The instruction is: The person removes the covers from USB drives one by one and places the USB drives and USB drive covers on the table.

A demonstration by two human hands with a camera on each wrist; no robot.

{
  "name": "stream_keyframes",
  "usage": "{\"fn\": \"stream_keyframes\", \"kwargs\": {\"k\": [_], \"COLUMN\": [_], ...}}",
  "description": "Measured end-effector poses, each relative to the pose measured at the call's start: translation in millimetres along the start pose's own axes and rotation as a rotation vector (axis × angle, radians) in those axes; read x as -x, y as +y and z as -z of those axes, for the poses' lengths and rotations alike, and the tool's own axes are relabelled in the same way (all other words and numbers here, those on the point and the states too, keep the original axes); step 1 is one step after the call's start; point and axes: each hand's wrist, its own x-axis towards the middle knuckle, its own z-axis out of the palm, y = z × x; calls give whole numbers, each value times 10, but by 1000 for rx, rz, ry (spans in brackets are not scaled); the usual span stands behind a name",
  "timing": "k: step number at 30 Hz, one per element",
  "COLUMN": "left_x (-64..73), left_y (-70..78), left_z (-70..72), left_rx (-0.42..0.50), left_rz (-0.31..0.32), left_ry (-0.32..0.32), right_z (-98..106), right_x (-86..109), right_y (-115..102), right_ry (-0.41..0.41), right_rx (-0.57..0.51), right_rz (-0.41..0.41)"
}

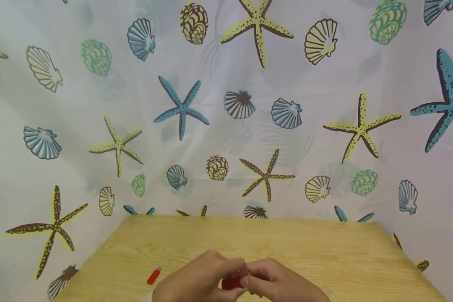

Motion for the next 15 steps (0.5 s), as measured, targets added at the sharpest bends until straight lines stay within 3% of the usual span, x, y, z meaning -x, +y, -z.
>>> {"fn": "stream_keyframes", "kwargs": {"k": [8, 15], "left_x": [-63, -184], "left_y": [-75, -119], "left_z": [-17, 30], "left_rx": [66, 170], "left_rz": [55, 53], "left_ry": [-40, -24], "right_z": [97, 188], "right_x": [-52, -28], "right_y": [85, 24], "right_ry": [-41, 19], "right_rx": [-36, -106], "right_rz": [14, -10]}}
